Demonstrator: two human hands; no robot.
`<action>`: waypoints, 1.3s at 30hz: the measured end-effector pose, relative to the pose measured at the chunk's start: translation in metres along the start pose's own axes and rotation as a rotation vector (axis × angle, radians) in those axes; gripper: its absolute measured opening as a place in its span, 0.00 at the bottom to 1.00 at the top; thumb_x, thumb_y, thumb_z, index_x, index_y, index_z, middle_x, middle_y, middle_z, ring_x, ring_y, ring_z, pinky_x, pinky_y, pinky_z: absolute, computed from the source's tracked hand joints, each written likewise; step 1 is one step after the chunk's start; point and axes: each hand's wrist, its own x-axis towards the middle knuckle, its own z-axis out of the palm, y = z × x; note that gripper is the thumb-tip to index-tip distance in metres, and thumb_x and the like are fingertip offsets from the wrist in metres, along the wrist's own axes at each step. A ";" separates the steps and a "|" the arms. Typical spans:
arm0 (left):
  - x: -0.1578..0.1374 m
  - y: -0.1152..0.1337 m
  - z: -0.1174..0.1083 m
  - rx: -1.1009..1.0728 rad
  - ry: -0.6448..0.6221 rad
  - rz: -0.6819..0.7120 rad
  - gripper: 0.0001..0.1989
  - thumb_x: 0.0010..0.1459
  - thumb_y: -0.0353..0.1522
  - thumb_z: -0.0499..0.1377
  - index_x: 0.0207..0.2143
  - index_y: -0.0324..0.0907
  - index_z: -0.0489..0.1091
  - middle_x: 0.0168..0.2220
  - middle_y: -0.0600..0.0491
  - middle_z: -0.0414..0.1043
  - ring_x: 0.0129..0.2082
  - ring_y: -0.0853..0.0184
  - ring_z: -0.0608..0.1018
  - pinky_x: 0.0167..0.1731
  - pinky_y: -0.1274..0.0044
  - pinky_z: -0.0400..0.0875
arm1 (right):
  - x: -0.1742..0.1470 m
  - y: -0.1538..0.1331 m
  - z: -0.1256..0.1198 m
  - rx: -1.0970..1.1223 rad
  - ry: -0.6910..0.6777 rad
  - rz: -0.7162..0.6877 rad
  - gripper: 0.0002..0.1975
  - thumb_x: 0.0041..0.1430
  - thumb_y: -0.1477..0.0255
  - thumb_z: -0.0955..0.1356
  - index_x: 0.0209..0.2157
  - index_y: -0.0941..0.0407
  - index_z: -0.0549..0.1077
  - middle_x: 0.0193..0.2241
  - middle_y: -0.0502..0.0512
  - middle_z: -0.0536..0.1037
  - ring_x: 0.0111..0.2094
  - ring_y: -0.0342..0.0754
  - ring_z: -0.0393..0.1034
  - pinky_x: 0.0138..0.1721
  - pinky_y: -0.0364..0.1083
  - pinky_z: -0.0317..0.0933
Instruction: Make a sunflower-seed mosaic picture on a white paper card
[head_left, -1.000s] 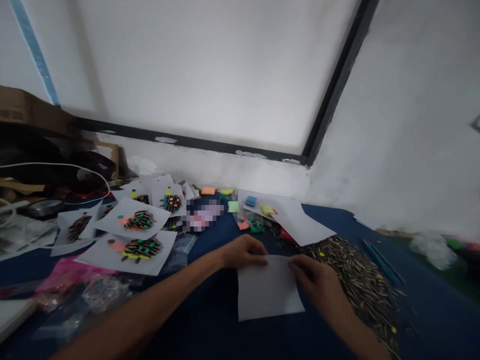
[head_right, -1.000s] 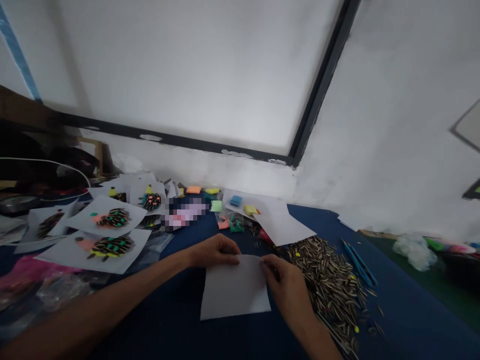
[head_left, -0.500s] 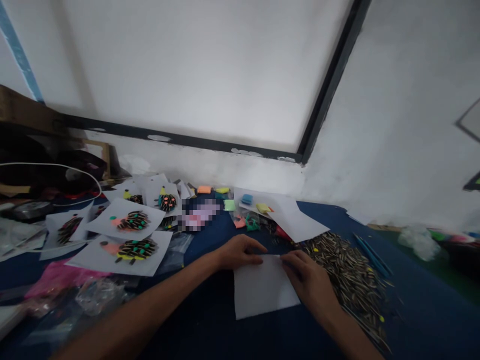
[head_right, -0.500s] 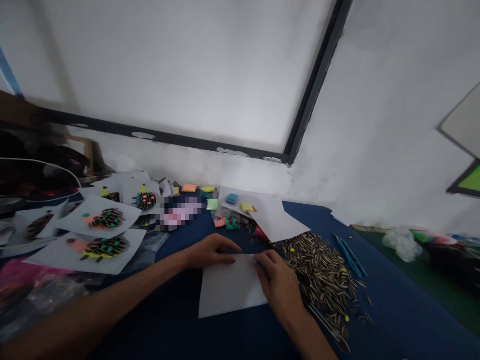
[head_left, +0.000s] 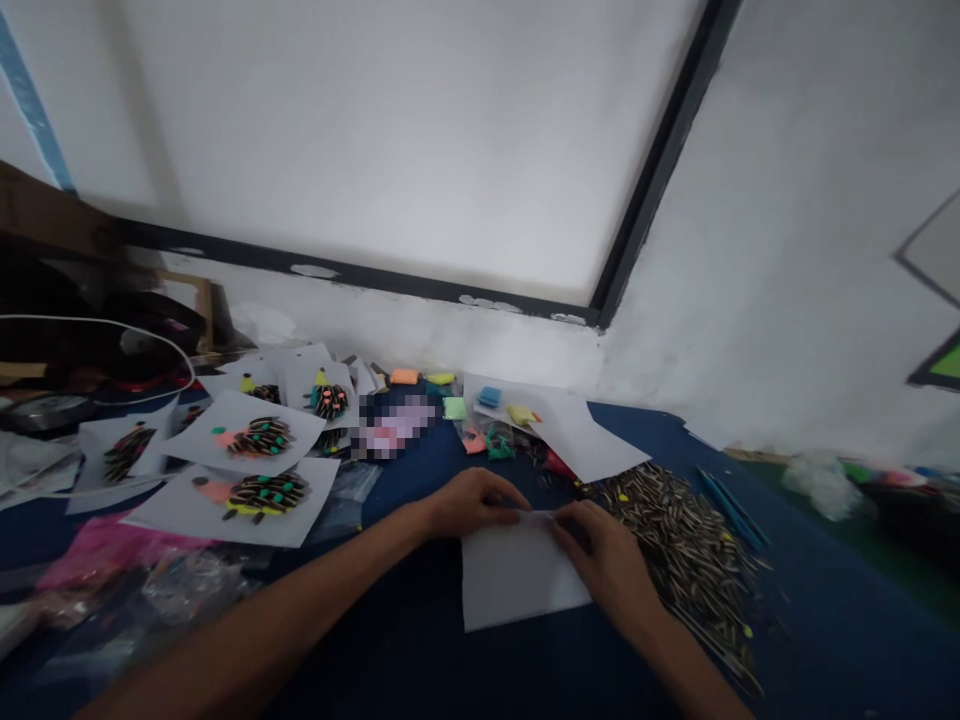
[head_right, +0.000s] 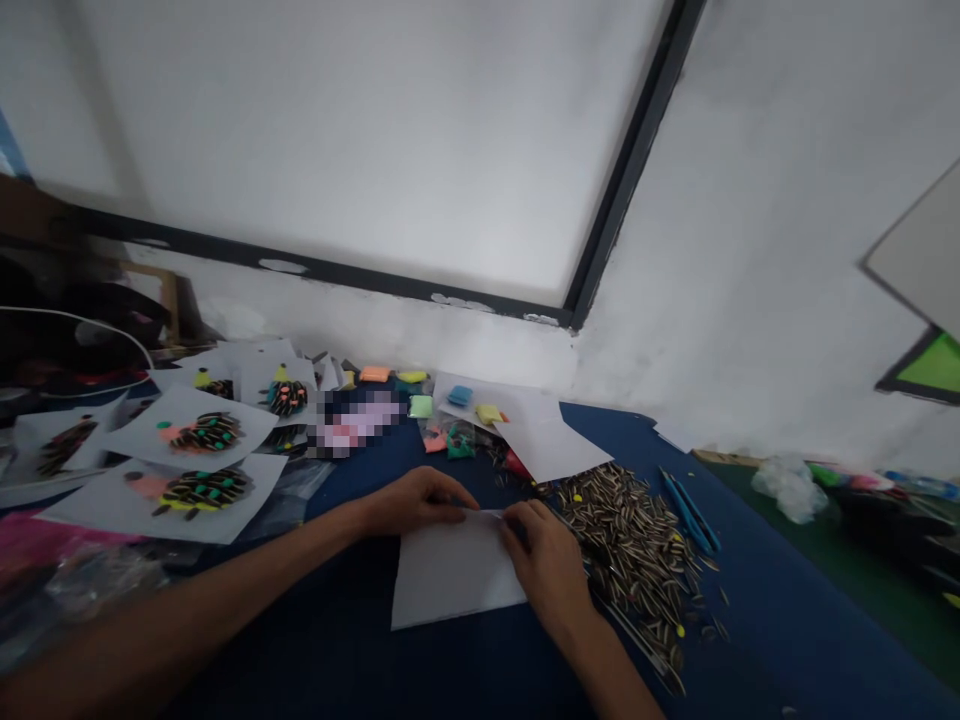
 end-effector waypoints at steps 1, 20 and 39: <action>0.000 0.000 0.000 0.005 0.003 0.003 0.16 0.53 0.38 0.58 0.43 0.41 0.76 0.22 0.55 0.68 0.21 0.74 0.61 0.20 0.82 0.52 | 0.000 0.000 0.000 -0.003 -0.005 -0.005 0.11 0.60 0.68 0.61 0.32 0.54 0.74 0.31 0.53 0.74 0.32 0.48 0.71 0.33 0.45 0.62; -0.002 -0.005 -0.010 -0.415 -0.175 -0.066 0.18 0.42 0.41 0.68 0.33 0.38 0.76 0.31 0.54 0.74 0.29 0.70 0.73 0.31 0.80 0.64 | 0.007 0.013 -0.035 0.295 0.330 0.278 0.11 0.54 0.62 0.62 0.33 0.54 0.66 0.17 0.47 0.68 0.18 0.46 0.63 0.21 0.44 0.56; 0.002 -0.003 -0.004 -0.251 -0.080 -0.109 0.09 0.46 0.29 0.64 0.34 0.37 0.75 0.27 0.54 0.74 0.28 0.71 0.74 0.29 0.82 0.66 | 0.033 0.026 -0.026 -0.294 0.063 0.237 0.23 0.57 0.76 0.62 0.55 0.61 0.65 0.48 0.63 0.74 0.44 0.54 0.72 0.39 0.47 0.63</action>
